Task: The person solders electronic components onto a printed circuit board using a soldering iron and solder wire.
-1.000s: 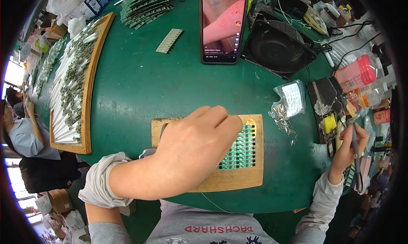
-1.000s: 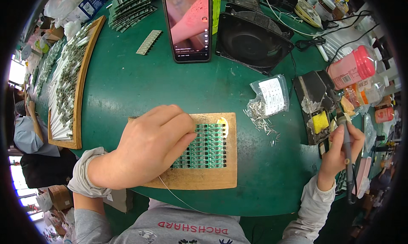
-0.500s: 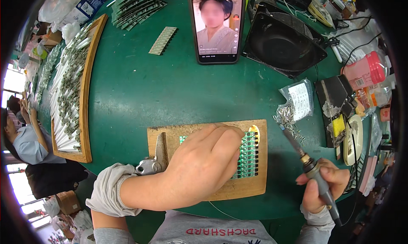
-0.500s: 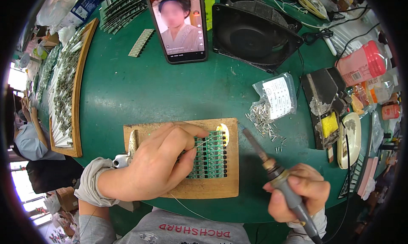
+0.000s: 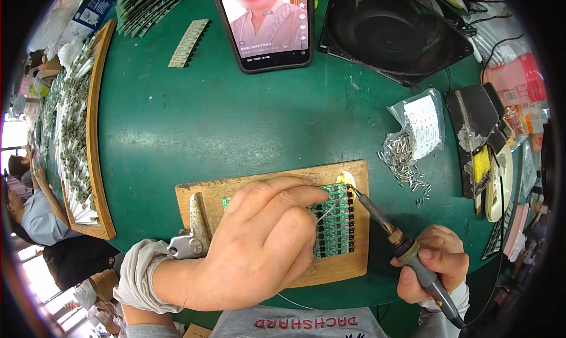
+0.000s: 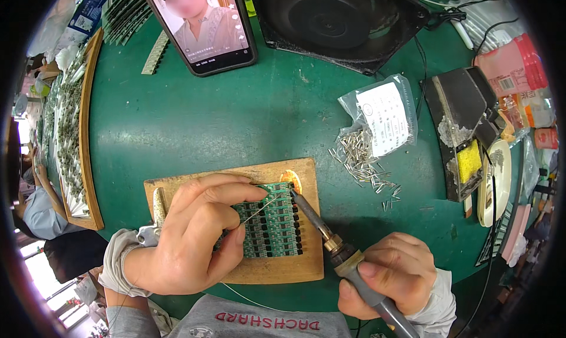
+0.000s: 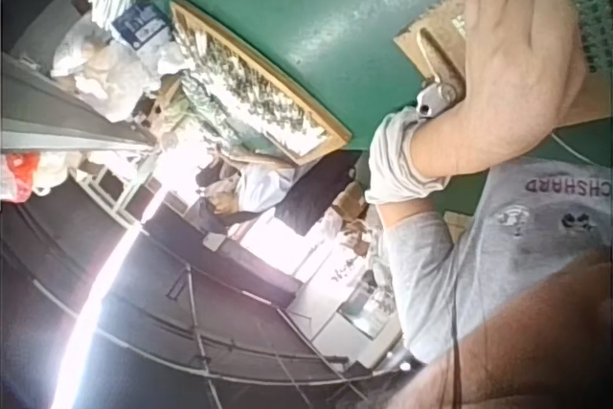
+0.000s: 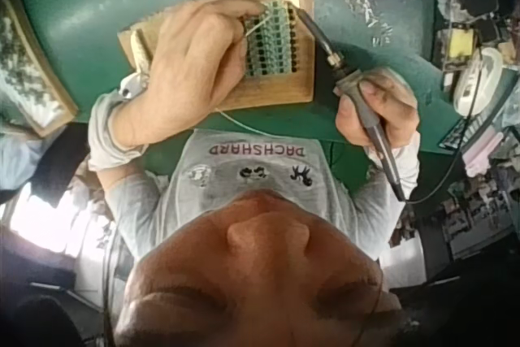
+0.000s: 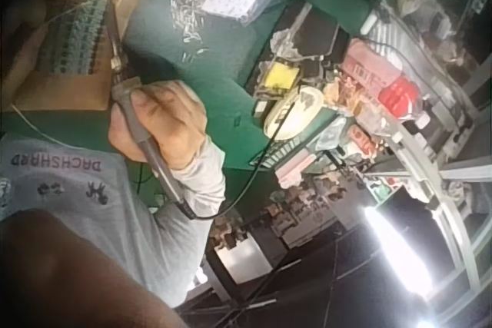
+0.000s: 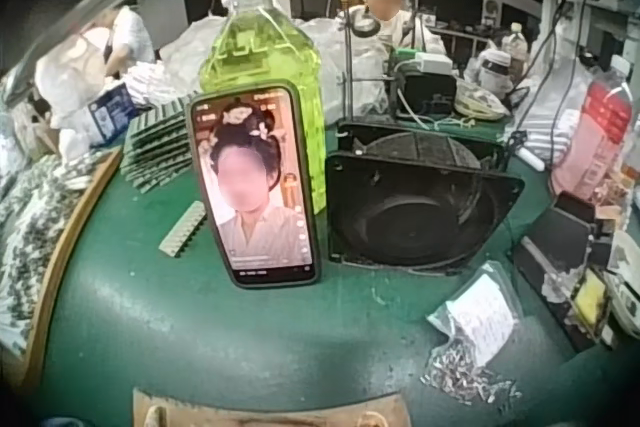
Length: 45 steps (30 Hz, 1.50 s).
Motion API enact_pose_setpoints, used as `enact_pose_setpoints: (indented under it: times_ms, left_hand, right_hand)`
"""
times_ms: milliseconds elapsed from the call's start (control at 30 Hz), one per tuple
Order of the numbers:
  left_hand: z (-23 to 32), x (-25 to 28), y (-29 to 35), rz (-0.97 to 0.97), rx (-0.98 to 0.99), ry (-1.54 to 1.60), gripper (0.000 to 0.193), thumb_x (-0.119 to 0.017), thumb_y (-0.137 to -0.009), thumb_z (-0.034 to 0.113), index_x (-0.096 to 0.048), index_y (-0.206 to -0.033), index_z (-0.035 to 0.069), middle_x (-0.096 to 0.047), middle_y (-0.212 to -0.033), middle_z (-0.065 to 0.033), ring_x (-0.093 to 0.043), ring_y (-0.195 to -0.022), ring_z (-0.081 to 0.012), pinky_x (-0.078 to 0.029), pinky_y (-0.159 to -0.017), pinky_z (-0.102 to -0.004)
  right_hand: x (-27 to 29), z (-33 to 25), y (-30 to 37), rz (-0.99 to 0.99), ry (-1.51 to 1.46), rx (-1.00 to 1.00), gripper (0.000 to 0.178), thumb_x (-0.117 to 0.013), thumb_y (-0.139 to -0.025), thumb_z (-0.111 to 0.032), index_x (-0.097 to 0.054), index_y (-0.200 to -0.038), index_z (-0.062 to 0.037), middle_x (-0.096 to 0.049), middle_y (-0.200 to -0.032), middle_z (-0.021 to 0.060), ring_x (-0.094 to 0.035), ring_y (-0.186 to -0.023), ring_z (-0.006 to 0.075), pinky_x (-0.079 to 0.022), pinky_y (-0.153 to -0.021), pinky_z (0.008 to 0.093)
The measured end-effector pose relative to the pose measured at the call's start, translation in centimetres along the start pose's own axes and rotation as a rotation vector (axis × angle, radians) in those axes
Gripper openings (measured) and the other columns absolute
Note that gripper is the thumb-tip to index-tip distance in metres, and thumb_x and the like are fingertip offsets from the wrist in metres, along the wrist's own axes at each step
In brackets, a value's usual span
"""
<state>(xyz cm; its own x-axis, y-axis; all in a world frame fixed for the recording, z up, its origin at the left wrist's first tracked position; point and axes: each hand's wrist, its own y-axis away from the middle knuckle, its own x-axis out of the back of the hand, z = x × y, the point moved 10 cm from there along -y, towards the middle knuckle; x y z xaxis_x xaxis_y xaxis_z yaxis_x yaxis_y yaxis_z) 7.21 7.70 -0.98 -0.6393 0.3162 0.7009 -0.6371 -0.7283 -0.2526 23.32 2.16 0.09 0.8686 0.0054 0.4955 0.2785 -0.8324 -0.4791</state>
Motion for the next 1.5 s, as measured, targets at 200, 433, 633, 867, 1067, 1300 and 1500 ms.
enact_pose_setpoints:
  times_ms: [200,433,633,867,1067,1300,1500]
  left_hand:
    - [-0.4,-0.5,-0.2,-0.009,0.007,-0.005,0.024,-0.061,-0.064,-0.01,-0.046,-0.081,0.001,-0.059,-0.103,-0.0206,-0.059,-0.092,-0.0356,-0.046,-0.077,-0.0418]
    - [-0.5,-0.7,-0.3,0.02,-0.014,-0.027,0.024,-0.061,-0.062,-0.009,-0.047,-0.078,0.001,-0.06,-0.101,-0.0199,-0.059,-0.089,-0.0342,-0.047,-0.075,-0.0407]
    - [-0.5,-0.8,-0.2,0.029,-0.038,-0.032,0.023,-0.061,-0.062,-0.009,-0.047,-0.077,0.001,-0.059,-0.1,-0.02,-0.058,-0.087,-0.0339,-0.048,-0.073,-0.0402]
    - [-0.5,-1.0,-0.1,0.017,-0.043,-0.061,0.021,-0.061,-0.063,-0.008,-0.047,-0.077,0.0,-0.059,-0.099,-0.0203,-0.058,-0.086,-0.0343,-0.048,-0.072,-0.0404]
    - [-0.3,-0.9,-0.2,0.027,-0.061,-0.048,0.02,-0.062,-0.063,-0.007,-0.048,-0.076,-0.001,-0.059,-0.099,-0.0206,-0.057,-0.086,-0.0346,-0.048,-0.071,-0.041]
    - [-0.5,-1.1,-0.2,0.024,-0.066,-0.068,0.02,-0.062,-0.062,-0.007,-0.048,-0.076,-0.001,-0.059,-0.098,-0.0207,-0.057,-0.086,-0.0346,-0.049,-0.071,-0.041]
    - [-0.1,-0.7,-0.1,0.038,-0.096,-0.065,0.021,-0.062,-0.06,-0.007,-0.047,-0.074,-0.001,-0.059,-0.098,-0.0214,-0.058,-0.085,-0.035,-0.049,-0.07,-0.0425]
  right_hand:
    - [-0.8,0.2,-0.1,-0.072,0.003,0.0,0.041,-0.074,-0.066,-0.012,-0.05,-0.097,-0.002,-0.054,-0.061,0.0069,-0.055,-0.046,0.0181,-0.044,-0.042,0.0279]
    - [-1.2,0.4,-0.2,-0.109,0.001,-0.021,0.042,-0.076,-0.066,-0.013,-0.051,-0.098,-0.0028,-0.053,-0.061,0.0063,-0.054,-0.046,0.0176,-0.043,-0.041,0.0272]
    - [-1.7,0.2,-0.8,-0.162,0.14,-0.103,0.039,-0.067,-0.079,-0.02,-0.038,-0.105,-0.0101,-0.06,-0.062,0.0001,-0.054,-0.047,0.0156,-0.042,-0.047,0.0303]
    - [-2.1,0.2,-0.6,-0.186,0.163,-0.126,0.039,-0.067,-0.078,-0.021,-0.04,-0.104,-0.0113,-0.059,-0.066,0.0026,-0.053,-0.048,0.0163,-0.04,-0.047,0.0305]
    - [-1.8,-0.4,-0.6,-0.155,0.208,-0.107,0.038,-0.067,-0.077,-0.021,-0.042,-0.105,-0.0114,-0.053,-0.065,0.0038,-0.05,-0.047,0.0168,-0.038,-0.047,0.0305]
    - [-2.0,-0.1,-0.7,-0.16,0.182,-0.092,0.036,-0.066,-0.076,-0.021,-0.043,-0.102,-0.0111,-0.051,-0.063,0.0039,-0.049,-0.046,0.0168,-0.038,-0.046,0.0302]
    - [-1.6,-0.8,-0.7,-0.157,0.227,-0.085,0.035,-0.067,-0.076,-0.023,-0.044,-0.101,-0.0118,-0.048,-0.062,0.0028,-0.048,-0.045,0.0165,-0.038,-0.046,0.0306]
